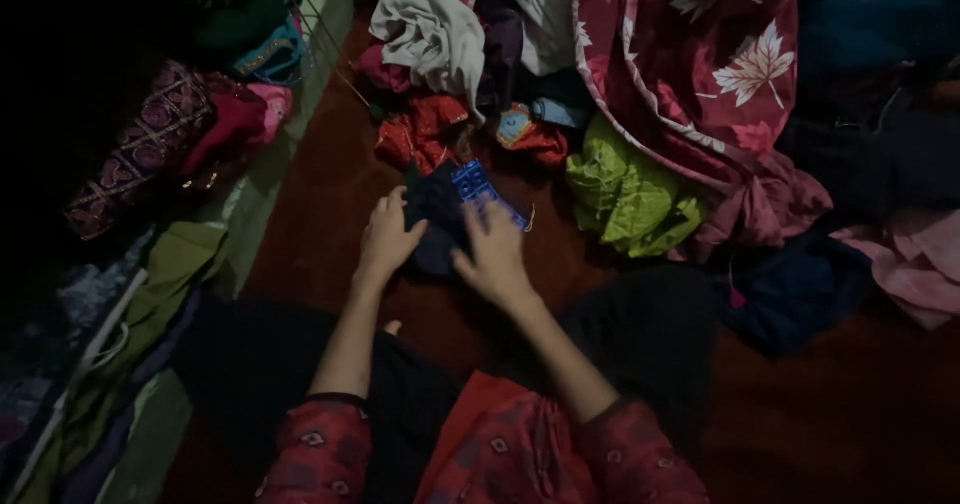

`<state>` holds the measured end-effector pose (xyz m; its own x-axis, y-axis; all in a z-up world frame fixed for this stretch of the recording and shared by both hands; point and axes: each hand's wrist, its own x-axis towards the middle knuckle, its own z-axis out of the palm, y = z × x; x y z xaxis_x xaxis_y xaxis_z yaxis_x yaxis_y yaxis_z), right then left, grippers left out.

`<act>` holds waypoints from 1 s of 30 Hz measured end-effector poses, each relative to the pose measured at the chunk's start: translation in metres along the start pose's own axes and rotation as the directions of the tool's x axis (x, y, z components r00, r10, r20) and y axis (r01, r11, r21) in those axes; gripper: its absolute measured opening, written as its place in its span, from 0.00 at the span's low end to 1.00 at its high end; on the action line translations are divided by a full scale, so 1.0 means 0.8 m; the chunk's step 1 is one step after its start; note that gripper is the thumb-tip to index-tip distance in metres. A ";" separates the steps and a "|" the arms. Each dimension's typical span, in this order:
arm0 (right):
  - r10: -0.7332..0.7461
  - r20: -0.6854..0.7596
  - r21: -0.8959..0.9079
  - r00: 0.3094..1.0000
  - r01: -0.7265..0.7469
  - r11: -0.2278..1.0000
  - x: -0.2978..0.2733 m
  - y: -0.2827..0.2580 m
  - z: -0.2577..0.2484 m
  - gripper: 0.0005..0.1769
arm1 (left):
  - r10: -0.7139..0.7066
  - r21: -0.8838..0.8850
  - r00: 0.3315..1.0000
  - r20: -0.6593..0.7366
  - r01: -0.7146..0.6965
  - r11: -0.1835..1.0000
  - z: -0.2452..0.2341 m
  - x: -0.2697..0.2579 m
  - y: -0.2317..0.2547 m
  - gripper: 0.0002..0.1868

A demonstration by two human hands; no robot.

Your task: Fold various pieces of traditional clothing and organize them on a bed.

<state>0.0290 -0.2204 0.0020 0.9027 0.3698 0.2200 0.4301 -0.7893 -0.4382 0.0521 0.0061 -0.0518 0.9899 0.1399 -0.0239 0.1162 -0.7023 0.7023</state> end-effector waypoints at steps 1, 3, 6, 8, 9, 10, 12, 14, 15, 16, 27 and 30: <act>-0.001 0.001 0.000 1.000 0.001 1.000 -0.001 -0.006 0.004 0.51 | -0.001 0.000 1.000 0.000 0.001 1.000 -0.003 -0.002 0.011 0.43; -0.111 0.295 0.025 0.949 0.108 0.994 -0.002 -0.020 0.011 0.59 | -0.022 0.068 1.000 -0.015 0.023 0.997 -0.010 -0.006 0.032 0.43; -0.020 0.460 -0.109 0.888 0.079 0.991 0.000 -0.036 0.015 0.65 | -0.063 0.096 0.998 -0.021 0.065 0.993 -0.007 -0.009 0.045 0.45; -0.013 0.446 -0.157 0.895 0.093 0.983 -0.003 -0.042 0.022 0.64 | -0.090 0.043 0.995 -0.041 0.092 0.995 0.007 -0.003 0.026 0.46; -0.005 0.427 -0.208 0.904 0.104 0.973 -0.003 -0.044 0.025 0.63 | -0.112 -0.012 0.992 -0.060 0.112 0.994 0.015 0.001 0.017 0.47; -0.008 0.428 -0.212 0.904 0.108 0.971 -0.009 -0.032 0.046 0.63 | -0.114 -0.017 0.992 -0.063 0.113 0.993 0.032 0.009 -0.004 0.47; -0.099 0.236 -0.436 0.967 0.197 0.878 -0.016 -0.010 0.090 0.54 | -0.191 -0.227 0.979 -0.072 0.170 0.959 0.058 0.031 -0.046 0.45; -0.142 0.163 -0.499 0.976 0.206 0.842 -0.011 -0.002 0.105 0.48 | -0.269 -0.373 0.962 -0.038 0.236 0.897 0.042 0.028 -0.034 0.43; -0.178 0.090 -0.558 0.980 0.198 0.806 -0.010 0.001 0.114 0.42 | -0.336 -0.503 0.942 0.016 0.298 0.812 0.034 0.025 -0.030 0.41; -0.184 0.092 -0.557 0.978 0.204 0.805 -0.003 -0.003 0.105 0.42 | -0.340 -0.505 0.941 0.011 0.298 0.810 0.024 0.020 -0.022 0.41; 0.333 0.261 0.592 0.906 -0.423 0.686 0.075 -0.056 -0.012 0.22 | -0.362 -0.904 0.932 0.002 0.156 0.397 0.033 -0.015 0.068 0.46; 0.215 0.244 0.596 0.946 -0.321 0.736 0.077 -0.075 -0.009 0.23 | -0.359 -0.980 0.913 0.193 0.195 -0.031 0.033 -0.016 0.084 0.51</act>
<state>0.0589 -0.1535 0.0483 0.9487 0.3001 -0.0991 0.0334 -0.4069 -0.9128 0.0491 -0.0614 -0.0231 0.8780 0.2455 -0.4110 0.1093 0.7331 0.6713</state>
